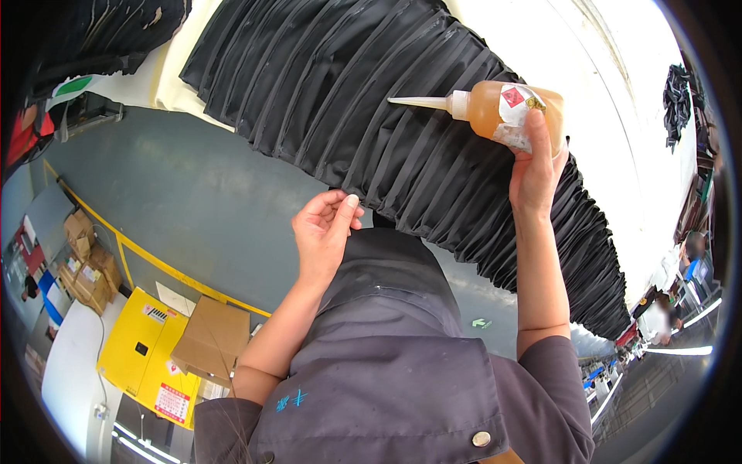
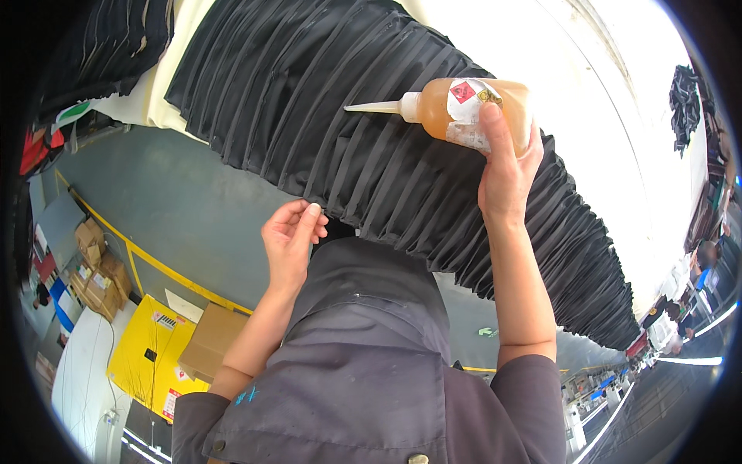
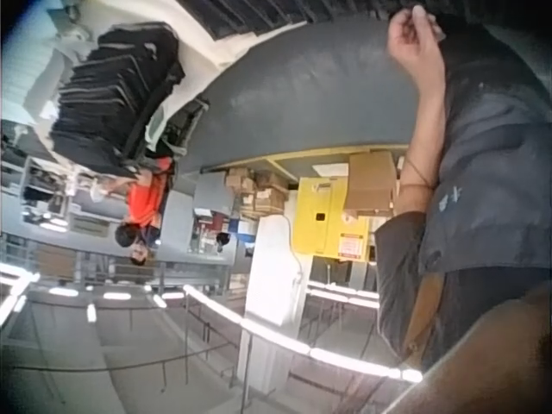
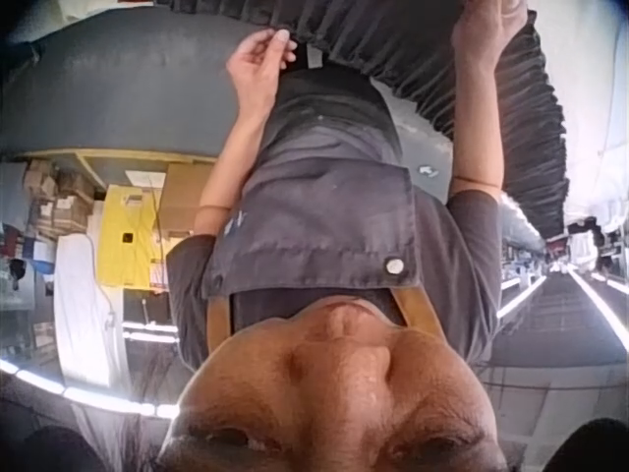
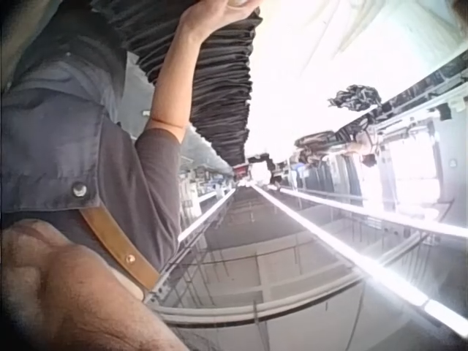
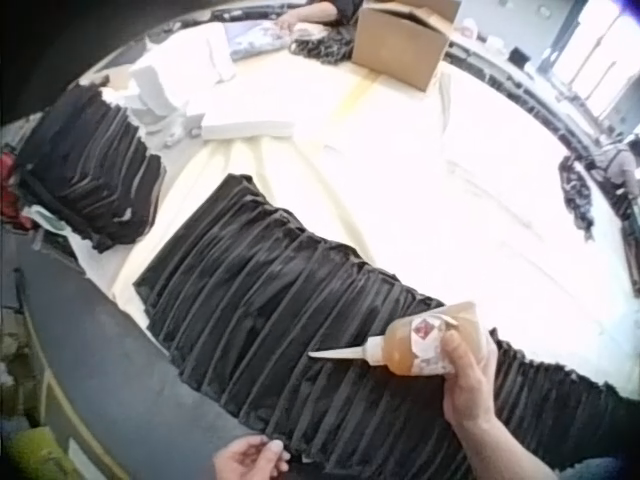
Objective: Applying adhesive to the edges of pleated leather strips in a workshop.
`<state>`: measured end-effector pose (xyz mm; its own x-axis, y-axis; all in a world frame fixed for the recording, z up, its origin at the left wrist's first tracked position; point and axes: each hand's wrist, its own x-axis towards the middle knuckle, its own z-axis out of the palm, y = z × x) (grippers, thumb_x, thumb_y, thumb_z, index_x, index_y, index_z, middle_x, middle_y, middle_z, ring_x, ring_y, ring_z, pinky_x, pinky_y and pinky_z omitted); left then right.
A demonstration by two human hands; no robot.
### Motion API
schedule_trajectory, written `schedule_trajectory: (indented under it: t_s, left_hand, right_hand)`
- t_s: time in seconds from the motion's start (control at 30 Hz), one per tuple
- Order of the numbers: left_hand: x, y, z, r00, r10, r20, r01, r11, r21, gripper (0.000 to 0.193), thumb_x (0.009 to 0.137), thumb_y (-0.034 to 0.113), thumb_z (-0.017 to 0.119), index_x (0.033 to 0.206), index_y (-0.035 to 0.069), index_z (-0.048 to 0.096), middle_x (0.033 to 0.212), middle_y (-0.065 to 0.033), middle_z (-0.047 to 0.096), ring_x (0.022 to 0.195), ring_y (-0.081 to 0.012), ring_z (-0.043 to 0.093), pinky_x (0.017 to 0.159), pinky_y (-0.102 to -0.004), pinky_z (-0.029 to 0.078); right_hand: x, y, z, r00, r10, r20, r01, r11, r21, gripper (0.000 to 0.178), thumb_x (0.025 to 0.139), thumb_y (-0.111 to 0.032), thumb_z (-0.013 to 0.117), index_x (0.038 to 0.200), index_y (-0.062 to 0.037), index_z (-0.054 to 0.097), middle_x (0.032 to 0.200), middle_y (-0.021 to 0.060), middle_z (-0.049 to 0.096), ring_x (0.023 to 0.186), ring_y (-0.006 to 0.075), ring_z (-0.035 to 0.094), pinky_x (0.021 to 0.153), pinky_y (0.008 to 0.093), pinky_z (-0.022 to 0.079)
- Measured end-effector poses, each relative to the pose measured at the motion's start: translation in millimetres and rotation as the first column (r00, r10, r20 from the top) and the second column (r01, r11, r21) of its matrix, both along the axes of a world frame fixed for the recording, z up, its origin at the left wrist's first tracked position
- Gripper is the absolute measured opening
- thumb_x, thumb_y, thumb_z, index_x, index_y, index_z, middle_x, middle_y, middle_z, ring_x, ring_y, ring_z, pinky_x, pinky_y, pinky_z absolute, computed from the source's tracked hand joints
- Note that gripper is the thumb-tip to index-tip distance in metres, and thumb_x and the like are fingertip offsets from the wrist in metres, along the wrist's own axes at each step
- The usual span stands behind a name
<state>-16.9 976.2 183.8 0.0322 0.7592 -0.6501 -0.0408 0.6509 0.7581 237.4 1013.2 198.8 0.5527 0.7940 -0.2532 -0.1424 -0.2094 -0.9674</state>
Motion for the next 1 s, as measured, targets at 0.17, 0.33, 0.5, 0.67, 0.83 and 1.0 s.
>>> schedule_trajectory:
  t_s: [0.17, 0.33, 0.5, 0.67, 0.83, 1.0]
  left_hand:
    - [1.1, 1.4, 1.3, 1.0, -0.009, 0.025, 0.01, 1.0, -0.007, 0.012, 0.084, 0.011, 0.059, 0.087, -0.001, 0.058, 0.07, -0.0064, 0.06, 0.057, -0.0085, 0.053, 0.05, -0.0191, 0.04]
    - [0.2, 0.0, 0.0, 0.999, 0.01, 0.031, -0.01, 1.0, -0.015, 0.013, 0.084, 0.011, 0.059, 0.088, -0.001, 0.058, 0.07, -0.0064, 0.06, 0.057, -0.0084, 0.053, 0.05, -0.0192, 0.04]
    - [0.0, -0.1, 0.0, 0.999, 0.016, 0.042, -0.016, 1.0, -0.01, 0.013, 0.084, 0.011, 0.059, 0.089, -0.001, 0.058, 0.07, -0.0067, 0.061, 0.056, -0.0085, 0.053, 0.05, -0.019, 0.04]
    - [-0.2, -1.1, -1.2, 0.999, 0.017, 0.051, -0.017, 1.0, -0.004, 0.013, 0.084, 0.011, 0.059, 0.09, -0.001, 0.058, 0.07, -0.0066, 0.061, 0.055, -0.0082, 0.054, 0.049, -0.0186, 0.04]
    - [-0.8, -2.8, -3.0, 0.997, 0.029, 0.072, -0.028, 1.0, -0.003, 0.013, 0.084, 0.011, 0.059, 0.089, -0.001, 0.058, 0.07, -0.0066, 0.061, 0.056, -0.008, 0.054, 0.049, -0.0185, 0.04]
    - [1.2, -4.0, -1.7, 0.999, 0.032, 0.041, -0.032, 0.999, -0.02, 0.011, 0.085, 0.011, 0.057, 0.087, 0.0, 0.057, 0.071, -0.0063, 0.061, 0.057, -0.0078, 0.054, 0.05, -0.0184, 0.04]
  right_hand:
    - [-4.7, -8.1, -2.0, 0.999, 0.049, 0.002, -0.049, 0.999, -0.016, 0.042, 0.084, -0.029, 0.057, 0.112, 0.0012, 0.048, 0.102, 0.0086, 0.056, 0.093, 0.0149, 0.055, 0.082, 0.0311, 0.045]
    - [-15.5, -14.5, 2.3, 0.995, 0.104, -0.002, -0.104, 0.994, -0.042, 0.042, 0.082, -0.027, 0.059, 0.111, 0.0021, 0.048, 0.101, 0.0085, 0.056, 0.095, 0.0147, 0.053, 0.085, 0.0287, 0.04]
    - [-26.1, -20.5, 7.0, 0.989, 0.101, -0.106, -0.106, 0.993, -0.043, 0.042, 0.077, -0.024, 0.066, 0.107, 0.0006, 0.049, 0.096, 0.0059, 0.055, 0.089, 0.0118, 0.052, 0.082, 0.0259, 0.039]
    - [-34.6, -29.1, 9.5, 0.98, 0.139, -0.14, -0.149, 0.987, -0.063, 0.04, 0.076, -0.023, 0.067, 0.103, 0.0003, 0.049, 0.093, 0.0056, 0.055, 0.086, 0.0109, 0.052, 0.08, 0.0246, 0.04]
    - [-30.6, -40.6, 12.4, 0.939, 0.247, -0.238, -0.273, 0.958, -0.083, 0.048, 0.079, -0.032, 0.059, 0.114, -0.0019, 0.045, 0.106, 0.0083, 0.054, 0.099, 0.0172, 0.053, 0.087, 0.0319, 0.041]
    - [1.6, -24.2, 19.8, 0.716, -0.115, -0.689, 0.198, 0.979, 0.043, 0.045, 0.086, -0.039, 0.051, 0.115, -0.0055, 0.046, 0.11, 0.0093, 0.055, 0.1, 0.0219, 0.056, 0.082, 0.0347, 0.051]
